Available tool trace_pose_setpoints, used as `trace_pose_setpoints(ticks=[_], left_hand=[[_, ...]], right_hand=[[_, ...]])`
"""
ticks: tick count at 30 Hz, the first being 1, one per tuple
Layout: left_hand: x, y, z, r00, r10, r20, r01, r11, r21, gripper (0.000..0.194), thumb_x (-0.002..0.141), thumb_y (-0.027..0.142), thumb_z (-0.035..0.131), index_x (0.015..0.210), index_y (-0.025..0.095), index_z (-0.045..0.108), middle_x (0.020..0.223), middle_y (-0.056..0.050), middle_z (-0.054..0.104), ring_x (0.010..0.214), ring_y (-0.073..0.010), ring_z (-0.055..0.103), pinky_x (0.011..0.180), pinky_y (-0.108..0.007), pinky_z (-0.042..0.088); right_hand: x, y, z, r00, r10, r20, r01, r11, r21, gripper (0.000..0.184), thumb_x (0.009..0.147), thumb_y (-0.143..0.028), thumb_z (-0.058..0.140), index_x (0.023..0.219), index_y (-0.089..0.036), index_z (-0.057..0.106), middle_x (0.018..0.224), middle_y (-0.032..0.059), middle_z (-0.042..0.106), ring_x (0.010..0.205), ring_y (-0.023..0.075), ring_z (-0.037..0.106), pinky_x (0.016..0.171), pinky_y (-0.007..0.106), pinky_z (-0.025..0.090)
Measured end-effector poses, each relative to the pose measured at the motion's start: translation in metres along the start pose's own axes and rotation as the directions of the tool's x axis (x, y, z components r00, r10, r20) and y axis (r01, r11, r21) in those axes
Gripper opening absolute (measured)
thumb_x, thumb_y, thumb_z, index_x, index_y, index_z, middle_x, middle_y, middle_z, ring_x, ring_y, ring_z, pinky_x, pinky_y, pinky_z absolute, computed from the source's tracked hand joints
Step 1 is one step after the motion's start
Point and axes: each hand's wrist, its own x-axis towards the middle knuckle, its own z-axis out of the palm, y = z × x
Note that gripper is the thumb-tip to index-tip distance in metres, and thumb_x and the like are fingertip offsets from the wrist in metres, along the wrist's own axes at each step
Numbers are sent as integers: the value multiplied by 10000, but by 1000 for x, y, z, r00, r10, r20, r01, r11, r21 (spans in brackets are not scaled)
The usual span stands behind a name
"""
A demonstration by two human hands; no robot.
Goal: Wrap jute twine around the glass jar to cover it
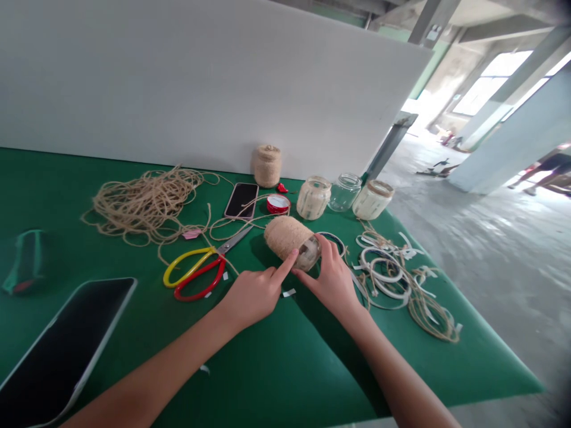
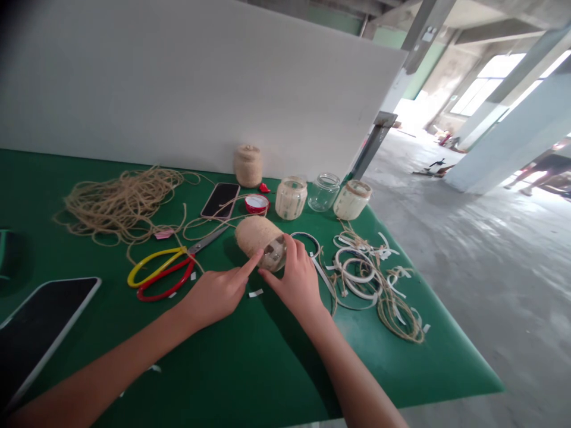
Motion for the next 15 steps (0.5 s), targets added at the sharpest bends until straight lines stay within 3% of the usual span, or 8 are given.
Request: trace_pose_setpoints(ticks=[15], left_hand=[[0, 1, 0, 1000, -3, 7, 3, 1000, 11, 688, 827, 125, 329, 1406, 177, -38, 772, -34, 616, 606, -161, 598, 442, -204, 401]], right_hand=[[0, 1, -1, 1000, 9, 19, -9, 1000, -17, 737, 692, -461, 631, 1289, -193, 292, 1191, 116, 473, 1064, 292, 505, 832, 426, 465]])
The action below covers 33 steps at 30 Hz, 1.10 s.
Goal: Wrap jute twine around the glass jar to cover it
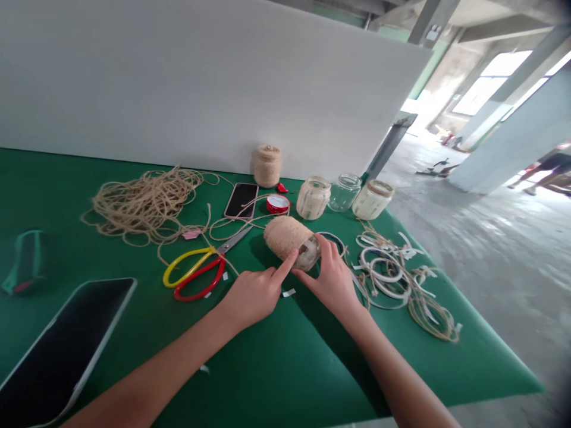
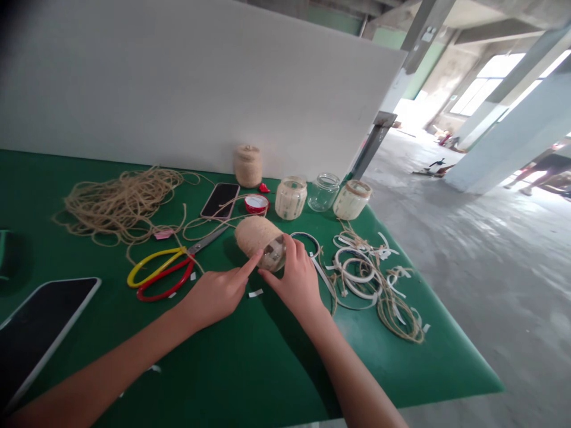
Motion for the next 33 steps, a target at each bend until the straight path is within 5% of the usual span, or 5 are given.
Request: trace_pose_setpoints(ticks=[10, 15, 22, 33], left_hand=[[0, 0, 1, 1000, -3, 0, 3, 1000, 1, 699, 823, 125, 337, 1405, 179, -46, 770, -28, 614, 589, -160, 589, 436, -205, 386], [-1, 1, -1, 1000, 0, 3, 0, 1000, -12, 696, 825, 125, 336, 1405, 184, -44, 790, -26, 618, 579, -160, 585, 438, -214, 390], [0, 1, -1, 1000, -6, 4, 6, 1000, -24, 697, 828, 128, 331, 1403, 195, -57, 774, -17, 618, 591, -170, 589, 440, -220, 393], [0, -2, -2, 1000, -20, -3, 20, 999, -44, 673, 845, 150, 326, 1406, 217, -40, 767, -12, 632, 572, -154, 587, 435, -202, 382]], right_hand=[[0, 1, 1, 1000, -6, 6, 6, 1000, -25, 750, 682, -471, 634, 1289, -196, 290, 1198, 120, 475, 1058, 295, 509, 819, 433, 466], [-4, 0, 6, 999, -37, -35, 34, 995, -90, 910, 628, -453, 684, 1339, -159, 198, 1252, 168, 427, 1148, 323, 438, 888, 483, 410], [-2, 2, 8, 998, -47, -31, 45, 997, -65, 770, 655, -337, 666, 1292, -169, 268, 1226, 138, 449, 1107, 289, 471, 874, 430, 432], [0, 6, 6, 999, -28, -30, 24, 994, -109, 777, 681, -621, 557, 1255, -150, 330, 1163, 136, 553, 993, 288, 554, 834, 427, 422]])
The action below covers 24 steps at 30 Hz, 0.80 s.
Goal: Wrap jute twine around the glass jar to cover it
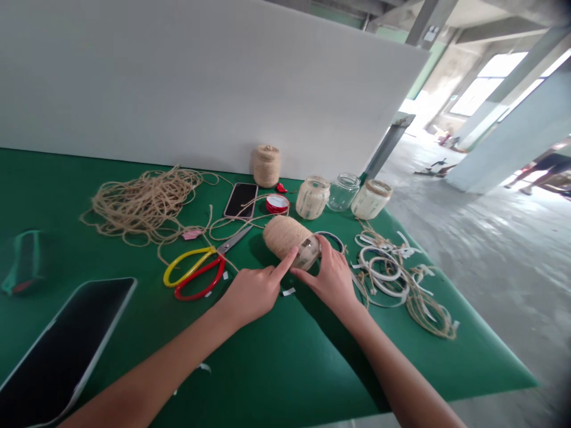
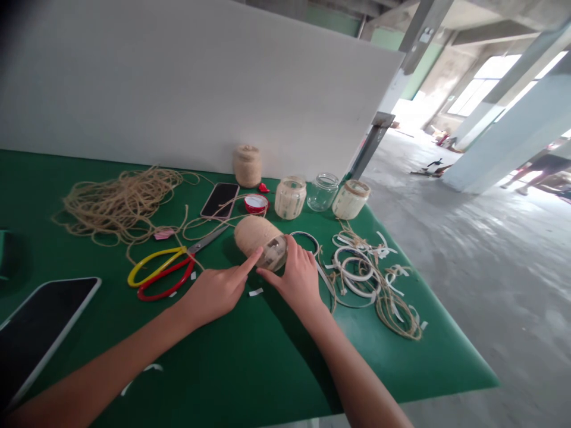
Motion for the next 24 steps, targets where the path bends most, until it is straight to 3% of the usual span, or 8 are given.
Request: trace_pose_setpoints(ticks=[7, 12, 18, 24], left_hand=[[0, -2, 0, 1000, -9, -28, 9, 1000, -12, 661, 845, 153, 326, 1408, 228, -12, 807, -21, 637, 618, -149, 601, 470, -195, 405], [-1, 0, 0, 1000, -6, -26, 6, 1000, 0, 657, 842, 145, 329, 1410, 213, 7, 772, -17, 631, 604, -152, 598, 471, -202, 408], [0, -1, -2, 1000, -5, -29, 5, 1000, 26, 667, 830, 134, 334, 1410, 215, 15, 733, -5, 605, 563, -136, 566, 447, -187, 375], [0, -2, -6, 1000, 1, -29, 1, 996, 91, 671, 810, 95, 315, 1409, 244, 52, 658, 22, 532, 477, -104, 480, 403, -166, 308]], right_hand=[[-1, -5, -4, 999, 9, 46, -7, 999, -53, 775, 722, -658, 470, 1261, -114, 345, 1035, 142, 624, 980, 298, 560, 884, 466, 363], [-2, -5, -5, 999, -46, -15, 45, 997, -61, 905, 645, -642, 571, 1320, -129, 253, 1218, 176, 491, 1115, 340, 448, 916, 516, 328], [-1, -5, -6, 997, -78, -26, 79, 996, 45, 698, 681, -476, 622, 1246, -187, 331, 1162, 136, 480, 1076, 302, 465, 870, 460, 394], [0, -6, -7, 998, -60, -11, 60, 998, 27, 701, 676, -494, 631, 1233, -174, 349, 1158, 129, 485, 1066, 287, 470, 885, 438, 396]])
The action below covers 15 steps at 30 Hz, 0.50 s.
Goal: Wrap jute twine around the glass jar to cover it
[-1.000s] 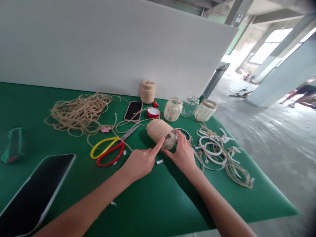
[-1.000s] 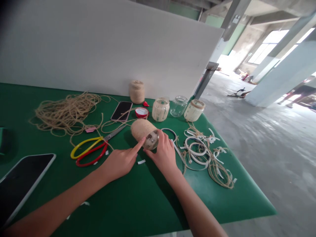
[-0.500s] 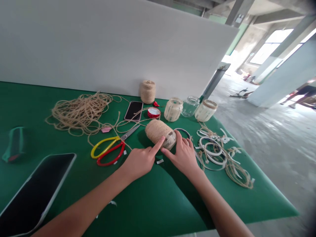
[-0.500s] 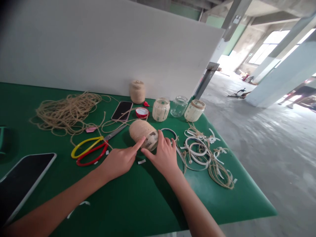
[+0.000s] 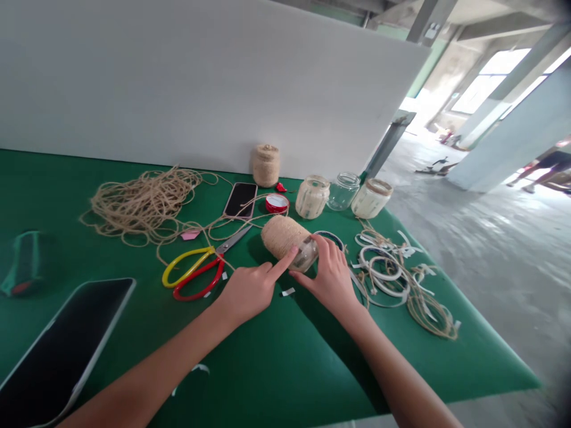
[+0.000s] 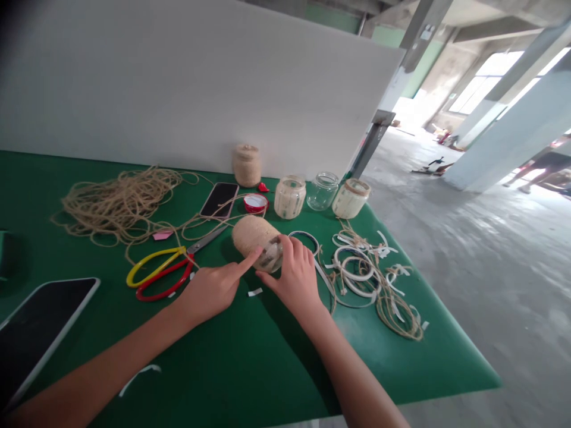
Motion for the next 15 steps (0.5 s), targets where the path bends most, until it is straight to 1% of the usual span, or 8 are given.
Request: trace_pose_setpoints(ticks=[3, 7, 12, 15], left_hand=[[0, 0, -1, 1000, -17, -10, 17, 999, 30, 692, 787, 65, 309, 1408, 254, 69, 663, 21, 515, 462, -97, 460, 392, -168, 289], [0, -1, -3, 999, -24, -48, 28, 997, 70, 697, 765, 48, 310, 1404, 254, 124, 665, 15, 499, 474, -91, 465, 386, -171, 278], [0, -4, -3, 995, -13, -102, 21, 997, 78, 658, 776, 53, 310, 1392, 250, 193, 641, 16, 491, 478, -90, 471, 385, -177, 280], [0, -4, -2, 993, 0, -120, 6, 998, 56, 600, 815, 93, 319, 1386, 246, 217, 612, 25, 496, 474, -95, 480, 390, -182, 296]], right_hand=[[0, 0, 0, 1000, 7, -1, -7, 1000, -5, 715, 669, -501, 637, 1233, -170, 350, 1158, 124, 489, 1064, 284, 470, 892, 432, 393], [0, 2, 1, 1000, 4, -20, -3, 1000, 9, 698, 678, -507, 623, 1237, -192, 350, 1146, 127, 497, 1052, 296, 484, 869, 459, 401], [0, 2, 1, 1000, -2, -15, 2, 1000, 4, 701, 680, -506, 620, 1242, -191, 341, 1144, 127, 498, 1062, 289, 481, 868, 456, 406], [-1, 1, 1, 1000, -8, -18, 7, 1000, -5, 697, 686, -503, 617, 1244, -189, 339, 1145, 126, 499, 1065, 283, 479, 871, 453, 407]])
